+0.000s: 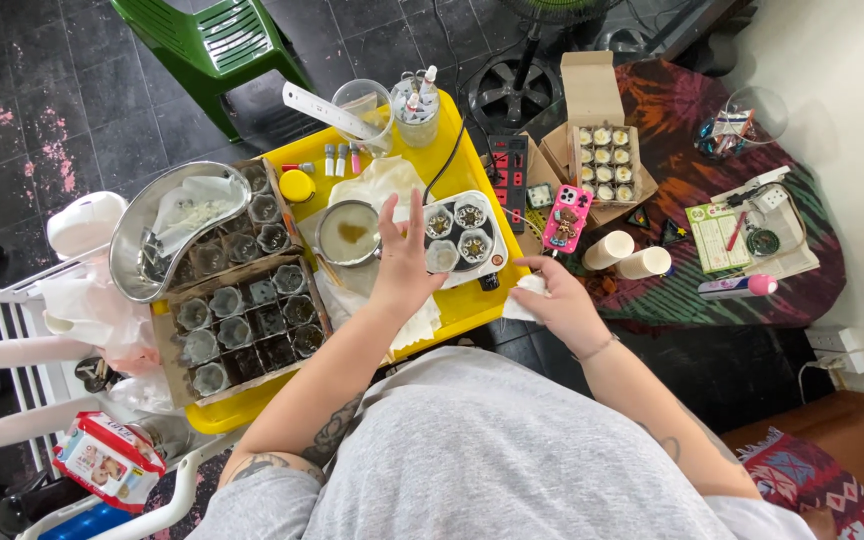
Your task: Placing decorative elements like dried flowers into a candle jar using chopsticks.
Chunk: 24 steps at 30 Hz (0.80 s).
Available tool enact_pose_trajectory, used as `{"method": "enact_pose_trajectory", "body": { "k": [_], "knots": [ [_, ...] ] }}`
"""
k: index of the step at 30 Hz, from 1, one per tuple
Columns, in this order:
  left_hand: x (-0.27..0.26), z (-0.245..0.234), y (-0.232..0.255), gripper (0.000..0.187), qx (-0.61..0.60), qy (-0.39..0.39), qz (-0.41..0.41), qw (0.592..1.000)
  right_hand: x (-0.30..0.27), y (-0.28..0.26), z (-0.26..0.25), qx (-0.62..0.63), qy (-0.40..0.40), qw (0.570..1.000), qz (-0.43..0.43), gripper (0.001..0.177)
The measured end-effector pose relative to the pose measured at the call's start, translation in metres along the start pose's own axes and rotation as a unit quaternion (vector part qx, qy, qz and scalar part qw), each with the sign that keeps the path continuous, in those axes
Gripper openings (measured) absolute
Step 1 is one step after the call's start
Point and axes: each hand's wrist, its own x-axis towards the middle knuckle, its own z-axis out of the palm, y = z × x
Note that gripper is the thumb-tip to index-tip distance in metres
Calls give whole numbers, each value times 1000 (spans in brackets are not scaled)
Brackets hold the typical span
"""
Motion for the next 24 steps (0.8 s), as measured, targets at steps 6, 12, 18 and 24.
{"method": "enact_pose_trajectory", "body": {
  "k": [6, 12, 18, 24],
  "knots": [
    [6, -1, -6, 146, 7, -26, 18, 999, 32, -38, 9, -359, 19, 903, -233, 108],
    [13, -3, -9, 141, -41, -69, 4, 997, 57, -83, 13, -390, -48, 917, -72, 120],
    [19, -5, -6, 140, -6, -117, -39, 992, 67, -104, 13, -415, -94, 904, -44, 115],
    [24, -2, -8, 143, 15, -95, 0, 995, 75, -99, 15, -422, -88, 901, -48, 121]
  ]
}}
